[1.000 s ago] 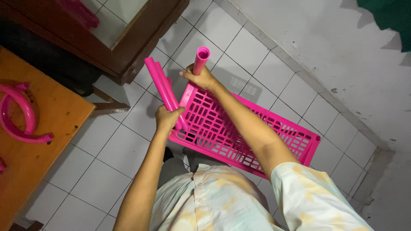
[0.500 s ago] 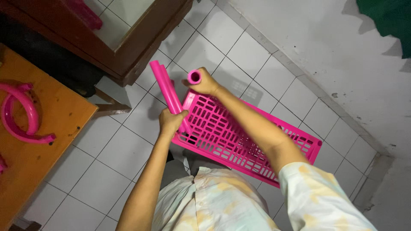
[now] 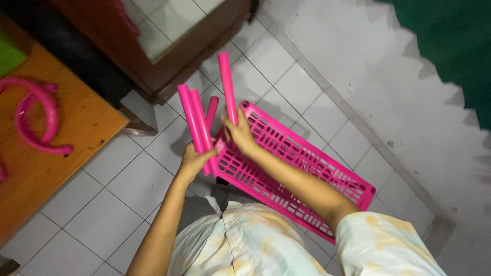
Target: The person disassembles a pink plastic shelving unit by removing curved handles and vertical poles, then separates the shelf trays. The removed parts are placed on a nearby wooden table while the trays are set aside on the floor.
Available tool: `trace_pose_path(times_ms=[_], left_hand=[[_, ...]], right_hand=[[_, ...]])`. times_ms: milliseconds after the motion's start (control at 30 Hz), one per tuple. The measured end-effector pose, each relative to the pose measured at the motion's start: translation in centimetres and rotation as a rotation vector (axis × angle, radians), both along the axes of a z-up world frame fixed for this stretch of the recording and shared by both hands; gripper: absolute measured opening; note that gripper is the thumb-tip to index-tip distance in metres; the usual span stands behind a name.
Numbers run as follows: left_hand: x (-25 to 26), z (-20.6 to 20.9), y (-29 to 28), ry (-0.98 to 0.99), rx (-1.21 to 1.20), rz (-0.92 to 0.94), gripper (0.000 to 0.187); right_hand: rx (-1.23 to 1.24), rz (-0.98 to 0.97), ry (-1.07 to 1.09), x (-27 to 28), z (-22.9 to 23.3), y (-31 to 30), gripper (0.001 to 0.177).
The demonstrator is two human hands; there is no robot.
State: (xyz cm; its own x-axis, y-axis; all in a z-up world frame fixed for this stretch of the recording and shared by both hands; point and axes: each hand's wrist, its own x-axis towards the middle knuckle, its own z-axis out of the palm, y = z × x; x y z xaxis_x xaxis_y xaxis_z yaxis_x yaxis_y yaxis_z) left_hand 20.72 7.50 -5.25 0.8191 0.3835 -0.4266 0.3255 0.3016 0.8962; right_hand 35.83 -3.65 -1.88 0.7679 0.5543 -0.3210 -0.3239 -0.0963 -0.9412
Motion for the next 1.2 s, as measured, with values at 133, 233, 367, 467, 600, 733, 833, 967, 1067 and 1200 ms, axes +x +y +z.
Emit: trace_pose_path(times_ms=[133,233,367,467,600,733,833,967,1067,1200], left_hand=[[-7.4,1.9,3.0,-0.043,0.053,0.038,0.067],[-13.2,2.8,6.0,-0.028,0.11,0.142,0.066],[-20.3,4.3,11.0,0.014,0.096,0.321,0.07],[-24.6,4.6,15.7,0.021,0.103,0.448,0.075],[-29.4,4.8,22.0,0.029,0.139,0.534,0.07],[-33.3,3.0,27.2,0.188,0.243,0.642,0.049],[-34.7,0.6,31.7,0.173,0.235,0.73,0.046],[-35.5,-2.1,37.7,0.197,0.516,0.678,0.073],[-35.3,-3.5,42.0,0.324,0.683,0.619,0.083],[-35.0,-4.7,45.7,0.347,0.785,0.6,0.097]], right_hand=[[0.044,0.165,0.083,-5.8,0.5,0.4,0.038],[0.086,0.302,0.174,-9.5,0.2,2.6,0.042],[0.176,0.513,0.082,-14.4,0.3,8.3,0.047],[0.169,0.566,0.036,-18.4,0.0,14.8,0.054],[0.01,0.537,-0.014,-23.2,-0.2,23.5,0.059],[-0.015,0.459,-0.145,-27.3,-2.6,31.4,0.056],[0.003,0.485,-0.345,-28.6,-5.0,36.2,0.066],[-0.143,0.539,-0.38,-30.1,-7.1,40.7,0.069],[-0.059,0.57,-0.415,-31.6,-7.6,42.9,0.069],[-0.044,0.619,-0.498,-33.2,-8.5,45.4,0.071]])
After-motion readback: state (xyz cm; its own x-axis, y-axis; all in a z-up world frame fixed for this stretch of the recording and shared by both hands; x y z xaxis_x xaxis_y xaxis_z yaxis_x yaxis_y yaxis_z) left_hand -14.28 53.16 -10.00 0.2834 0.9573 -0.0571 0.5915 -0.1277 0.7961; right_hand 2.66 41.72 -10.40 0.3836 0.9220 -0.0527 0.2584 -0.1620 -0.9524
